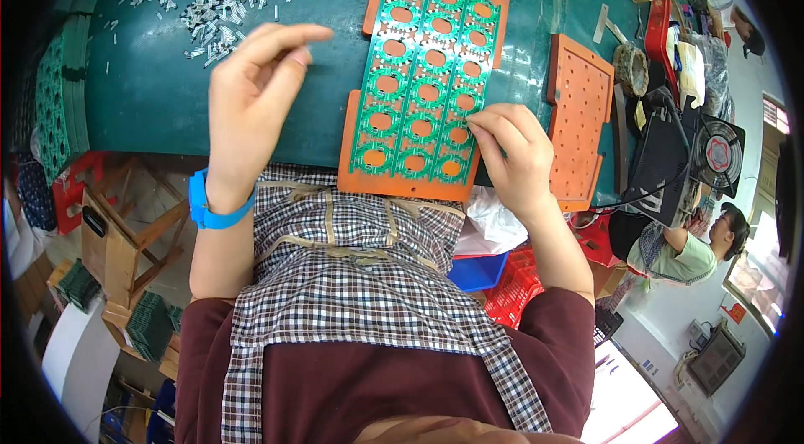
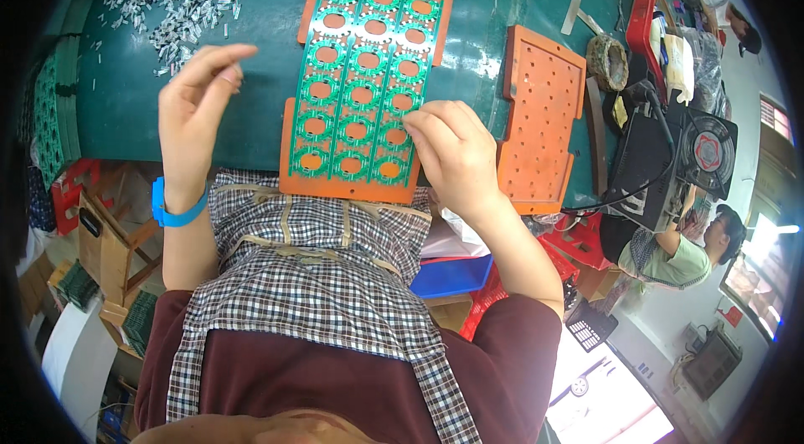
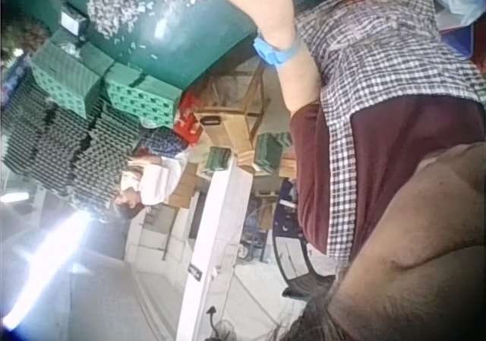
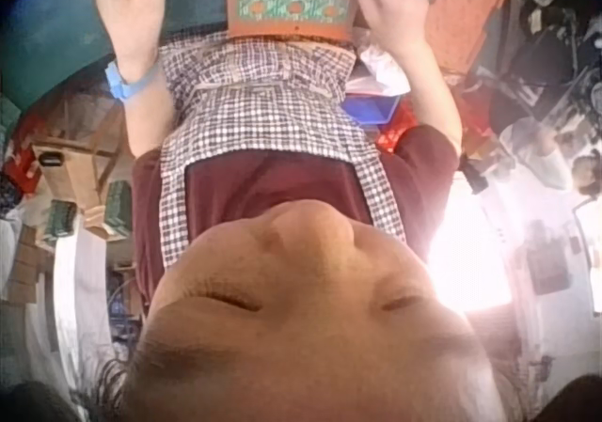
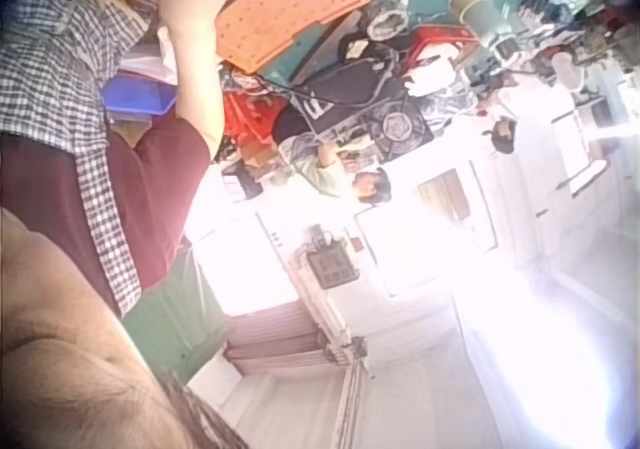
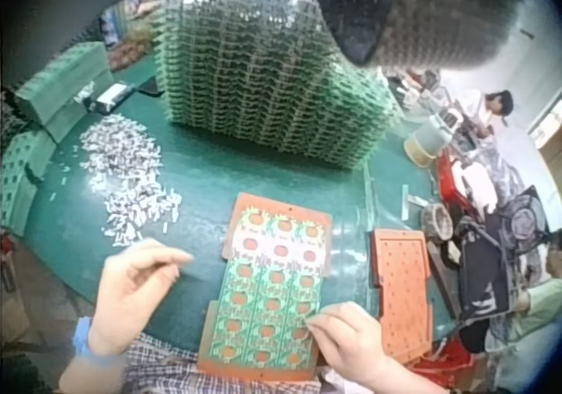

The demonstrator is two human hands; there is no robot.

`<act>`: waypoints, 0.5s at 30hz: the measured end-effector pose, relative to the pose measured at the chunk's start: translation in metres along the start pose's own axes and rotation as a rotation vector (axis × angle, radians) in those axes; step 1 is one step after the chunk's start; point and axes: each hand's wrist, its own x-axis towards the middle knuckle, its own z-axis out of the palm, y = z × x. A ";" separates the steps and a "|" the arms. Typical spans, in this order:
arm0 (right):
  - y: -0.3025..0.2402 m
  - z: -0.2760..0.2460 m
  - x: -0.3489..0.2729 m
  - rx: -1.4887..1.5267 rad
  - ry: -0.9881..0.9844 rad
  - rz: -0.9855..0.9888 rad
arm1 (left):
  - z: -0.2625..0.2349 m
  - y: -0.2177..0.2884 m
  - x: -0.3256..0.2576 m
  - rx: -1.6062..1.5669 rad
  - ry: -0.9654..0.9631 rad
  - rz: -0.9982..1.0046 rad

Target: The person inserts small electronic components into a circuit board by hand.

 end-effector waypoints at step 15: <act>0.004 -0.001 0.015 0.069 -0.110 0.022 | 0.012 0.002 -0.011 -0.360 -0.170 -0.199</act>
